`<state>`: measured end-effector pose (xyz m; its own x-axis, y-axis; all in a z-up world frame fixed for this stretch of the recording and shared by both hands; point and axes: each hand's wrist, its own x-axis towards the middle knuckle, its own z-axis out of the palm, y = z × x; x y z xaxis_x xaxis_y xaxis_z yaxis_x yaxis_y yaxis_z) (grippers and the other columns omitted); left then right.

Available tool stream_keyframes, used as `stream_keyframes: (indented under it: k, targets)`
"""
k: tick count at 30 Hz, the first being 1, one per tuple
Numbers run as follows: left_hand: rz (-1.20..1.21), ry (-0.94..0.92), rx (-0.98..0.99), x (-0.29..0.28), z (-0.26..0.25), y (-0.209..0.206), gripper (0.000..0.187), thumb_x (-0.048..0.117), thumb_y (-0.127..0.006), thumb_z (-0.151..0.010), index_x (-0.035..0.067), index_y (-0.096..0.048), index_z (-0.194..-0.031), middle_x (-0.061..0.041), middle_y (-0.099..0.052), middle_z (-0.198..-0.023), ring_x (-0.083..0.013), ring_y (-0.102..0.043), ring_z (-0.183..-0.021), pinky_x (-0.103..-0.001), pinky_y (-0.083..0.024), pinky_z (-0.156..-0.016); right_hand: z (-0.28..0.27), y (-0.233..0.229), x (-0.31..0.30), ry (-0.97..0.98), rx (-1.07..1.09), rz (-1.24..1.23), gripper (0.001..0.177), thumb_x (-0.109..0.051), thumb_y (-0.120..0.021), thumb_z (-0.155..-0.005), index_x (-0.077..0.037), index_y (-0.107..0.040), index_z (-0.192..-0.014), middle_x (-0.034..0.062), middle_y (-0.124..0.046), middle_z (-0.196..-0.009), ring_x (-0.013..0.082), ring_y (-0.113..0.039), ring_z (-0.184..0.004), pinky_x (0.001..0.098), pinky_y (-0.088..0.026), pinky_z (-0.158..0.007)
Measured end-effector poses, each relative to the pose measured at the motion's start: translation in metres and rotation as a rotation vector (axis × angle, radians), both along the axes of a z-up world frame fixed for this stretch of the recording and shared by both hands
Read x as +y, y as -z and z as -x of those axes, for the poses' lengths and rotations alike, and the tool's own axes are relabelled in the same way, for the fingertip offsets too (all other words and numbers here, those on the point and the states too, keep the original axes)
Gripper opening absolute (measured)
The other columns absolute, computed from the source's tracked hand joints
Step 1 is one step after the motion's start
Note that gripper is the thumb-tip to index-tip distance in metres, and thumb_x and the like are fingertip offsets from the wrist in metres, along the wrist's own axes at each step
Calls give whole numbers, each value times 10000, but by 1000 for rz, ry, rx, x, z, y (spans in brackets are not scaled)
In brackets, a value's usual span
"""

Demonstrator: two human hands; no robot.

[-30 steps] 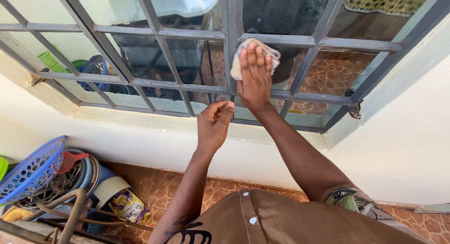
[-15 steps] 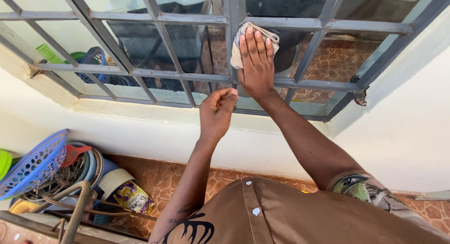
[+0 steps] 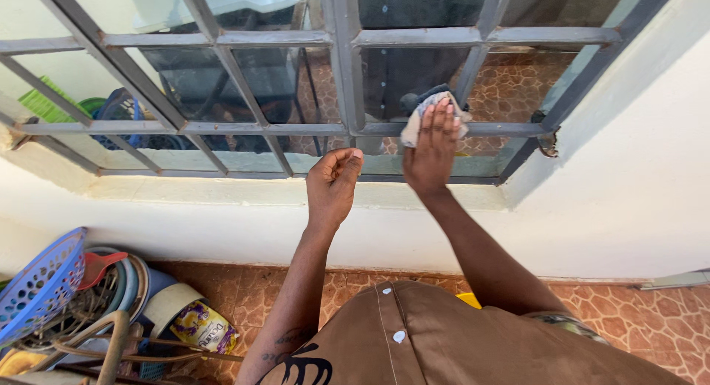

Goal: The person wipes several glass panes of a window with a cloth by hand.

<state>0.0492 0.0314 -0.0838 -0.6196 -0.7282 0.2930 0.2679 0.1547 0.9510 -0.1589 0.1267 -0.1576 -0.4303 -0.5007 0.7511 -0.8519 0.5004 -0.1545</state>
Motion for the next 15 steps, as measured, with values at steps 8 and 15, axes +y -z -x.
stream_keyframes:
  k: [8,15]
  targets:
    - [32,71,-146,3,16,2,332,274,-695,-1003,-20,-735,-1150,-71,-721,-862,-79,-584,-713,-235,-481,-620,17,-68,-26,59,64,87,738,-211,-514,-1072,115,-179,-1643,348,-114,-1713,465,-74,-1625,585,-34,-1336]
    - [61,92,-140,4,20,8,344,289,-690,-989,-15,-727,-1145,-54,-755,-898,-62,-654,-773,-229,-522,-663,-7,-20,-2,2,61,7,708,-237,-498,-1062,113,-212,-1607,342,-180,-1678,454,-114,-1610,568,-59,-1321]
